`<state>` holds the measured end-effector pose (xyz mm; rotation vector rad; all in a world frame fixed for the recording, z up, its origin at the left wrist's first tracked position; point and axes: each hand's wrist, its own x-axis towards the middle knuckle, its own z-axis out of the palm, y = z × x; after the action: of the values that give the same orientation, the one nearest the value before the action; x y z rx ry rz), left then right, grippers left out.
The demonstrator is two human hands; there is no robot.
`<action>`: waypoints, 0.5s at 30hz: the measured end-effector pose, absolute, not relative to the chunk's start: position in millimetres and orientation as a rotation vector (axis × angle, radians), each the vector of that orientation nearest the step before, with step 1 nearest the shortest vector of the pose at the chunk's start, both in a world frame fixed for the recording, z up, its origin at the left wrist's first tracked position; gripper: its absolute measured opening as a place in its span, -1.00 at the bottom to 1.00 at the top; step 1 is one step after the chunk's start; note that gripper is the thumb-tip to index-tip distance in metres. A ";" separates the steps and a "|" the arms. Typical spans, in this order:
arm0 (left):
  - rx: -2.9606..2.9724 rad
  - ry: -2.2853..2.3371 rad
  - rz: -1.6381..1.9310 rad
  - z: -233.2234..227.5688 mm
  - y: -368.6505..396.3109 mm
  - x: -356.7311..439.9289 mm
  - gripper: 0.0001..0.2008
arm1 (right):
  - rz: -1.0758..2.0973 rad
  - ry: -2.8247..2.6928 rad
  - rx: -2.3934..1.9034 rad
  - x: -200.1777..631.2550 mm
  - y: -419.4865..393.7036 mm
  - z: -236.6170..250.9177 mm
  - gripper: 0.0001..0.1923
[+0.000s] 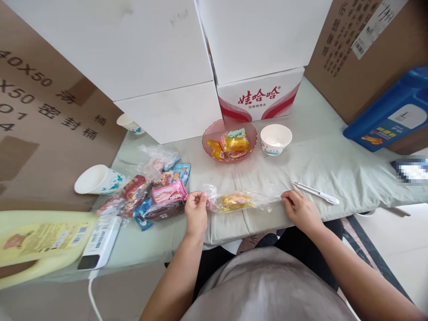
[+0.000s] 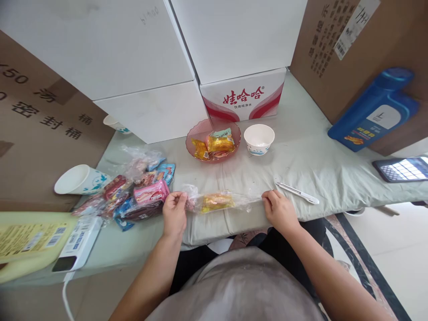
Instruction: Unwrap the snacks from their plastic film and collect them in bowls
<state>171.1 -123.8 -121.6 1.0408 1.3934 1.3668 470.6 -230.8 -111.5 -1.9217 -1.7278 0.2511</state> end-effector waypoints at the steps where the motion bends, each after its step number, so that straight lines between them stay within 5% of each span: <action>1: 1.039 1.388 1.387 -120.7 -122.0 170.7 -0.61 | 0.240 -1.724 -1.968 473.1 -232.9 -111.6 -0.79; 6: 1.286 1.500 1.578 -117.7 -128.4 161.2 -0.71 | 0.027 -1.709 -2.015 486.0 -244.1 -108.4 -0.79; 9: 1.873 1.361 1.653 -110.4 -150.2 163.2 -0.84 | -0.117 -1.814 -1.847 481.8 -243.8 -98.5 -0.57; 15: 2.564 0.946 0.951 -97.2 -162.7 197.6 -0.78 | 0.087 -2.010 -1.614 467.2 -195.9 -93.2 -0.77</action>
<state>197.6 -162.7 -97.2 2.5636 0.9463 0.9506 467.2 -195.9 -93.2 -1.6139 -2.0095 0.0871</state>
